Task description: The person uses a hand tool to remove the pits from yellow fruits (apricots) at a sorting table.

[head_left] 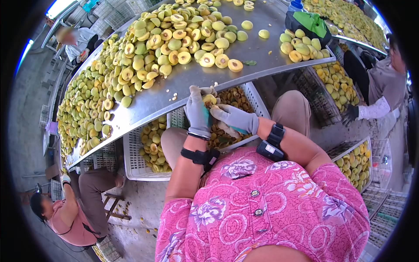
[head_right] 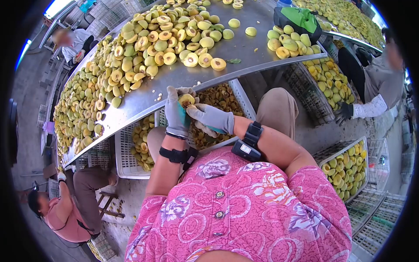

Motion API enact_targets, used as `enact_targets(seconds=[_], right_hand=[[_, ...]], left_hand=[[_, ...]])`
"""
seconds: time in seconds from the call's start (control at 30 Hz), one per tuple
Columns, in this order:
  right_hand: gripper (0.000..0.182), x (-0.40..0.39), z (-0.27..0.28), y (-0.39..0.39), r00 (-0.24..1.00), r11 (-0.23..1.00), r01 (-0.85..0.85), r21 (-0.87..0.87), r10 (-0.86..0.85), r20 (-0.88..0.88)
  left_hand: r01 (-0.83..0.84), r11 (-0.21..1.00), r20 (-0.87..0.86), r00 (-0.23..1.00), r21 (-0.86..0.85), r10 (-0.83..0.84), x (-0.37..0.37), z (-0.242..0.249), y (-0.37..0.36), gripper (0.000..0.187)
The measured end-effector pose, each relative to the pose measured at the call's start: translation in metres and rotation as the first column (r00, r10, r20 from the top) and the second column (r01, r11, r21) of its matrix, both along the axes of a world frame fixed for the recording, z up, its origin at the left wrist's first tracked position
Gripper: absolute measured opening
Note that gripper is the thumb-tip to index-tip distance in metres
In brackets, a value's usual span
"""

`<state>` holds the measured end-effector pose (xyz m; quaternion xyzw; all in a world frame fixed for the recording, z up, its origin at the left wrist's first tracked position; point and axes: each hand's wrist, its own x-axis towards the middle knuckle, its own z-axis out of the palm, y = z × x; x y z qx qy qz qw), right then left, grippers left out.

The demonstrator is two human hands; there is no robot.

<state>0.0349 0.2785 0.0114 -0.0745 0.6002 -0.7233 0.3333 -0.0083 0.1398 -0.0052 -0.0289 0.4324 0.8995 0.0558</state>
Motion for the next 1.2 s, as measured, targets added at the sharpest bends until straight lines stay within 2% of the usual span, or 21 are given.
enact_targets(seconds=[0.03, 0.13, 0.27, 0.33, 0.37, 0.43, 0.57, 0.63, 0.67, 0.73, 0.87, 0.93, 1.07, 1.13, 1.2], right_hand=[[0.035, 0.001, 0.000, -0.001, 1.000, 1.000, 0.000, 0.014, -0.001, 0.002], [0.036, 0.000, -0.004, 0.001, 0.993, 0.997, -0.060, -0.045, 0.065, 0.094], [0.037, 0.000, -0.005, 0.000, 0.983, 0.994, -0.091, -0.052, 0.098, 0.154], [0.038, 0.000, -0.007, -0.001, 0.973, 0.994, -0.109, -0.013, 0.109, 0.204], [0.038, 0.000, -0.005, 0.001, 0.972, 0.994, -0.110, -0.013, 0.111, 0.205], [0.039, 0.001, -0.002, 0.004, 0.920, 0.976, -0.176, -0.127, 0.209, 0.331], [0.037, 0.003, -0.007, 0.002, 0.903, 0.969, -0.152, -0.196, 0.217, 0.370], [0.037, 0.003, -0.006, 0.001, 0.911, 0.975, -0.153, -0.163, 0.203, 0.359], [0.037, 0.002, -0.005, 0.001, 0.910, 0.974, -0.153, -0.164, 0.204, 0.360], [0.039, 0.001, -0.003, 0.001, 0.889, 0.967, -0.188, -0.171, 0.242, 0.388], [0.039, 0.004, -0.007, -0.002, 0.936, 0.978, -0.181, -0.100, 0.202, 0.287], [0.039, 0.005, -0.009, -0.002, 0.925, 0.969, -0.144, -0.200, 0.203, 0.320], [0.040, 0.007, -0.006, 0.000, 0.897, 0.963, -0.183, -0.198, 0.246, 0.368], [0.040, 0.007, -0.018, -0.004, 0.935, 0.980, -0.140, -0.138, 0.177, 0.308], [0.040, 0.007, -0.018, -0.003, 0.916, 0.974, -0.154, -0.168, 0.205, 0.344]], left_hand=[[-0.020, 0.993, -0.044, 0.999, -0.113, 0.015, 0.000, -0.002, -0.001, 0.049], [0.071, 0.997, -0.014, 0.997, -0.033, -0.071, 0.002, -0.001, -0.006, 0.050], [0.118, 0.990, 0.006, 0.993, -0.076, -0.118, 0.002, 0.001, -0.011, 0.053], [0.082, 0.934, -0.106, 0.986, -0.348, -0.126, 0.005, 0.004, -0.013, 0.057], [0.081, 0.934, -0.105, 0.987, -0.347, -0.125, 0.006, 0.005, -0.015, 0.057], [0.208, 0.954, -0.056, 0.973, -0.218, -0.225, 0.008, 0.005, -0.019, 0.056], [0.133, 0.942, -0.085, 0.982, -0.308, -0.167, 0.013, -0.004, -0.020, 0.056], [0.127, 0.987, -0.081, 0.987, -0.101, -0.135, 0.014, -0.013, -0.020, 0.058], [0.127, 0.987, -0.079, 0.988, -0.102, -0.135, 0.014, -0.016, -0.021, 0.058], [0.106, 0.994, -0.013, 0.994, 0.034, -0.106, 0.014, -0.022, -0.023, 0.055], [0.046, 0.996, -0.071, 0.996, -0.075, -0.051, 0.018, -0.011, -0.018, 0.052], [0.065, 0.989, -0.018, 0.998, -0.130, -0.068, 0.019, -0.003, -0.018, 0.052], [0.128, 0.992, 0.034, 0.991, 0.000, -0.128, 0.020, -0.005, -0.021, 0.053], [0.009, 0.970, 0.035, 0.999, -0.245, -0.001, 0.021, -0.007, -0.017, 0.052], [-0.024, 0.970, 0.009, 1.000, -0.243, 0.027, 0.021, -0.013, -0.016, 0.052]])
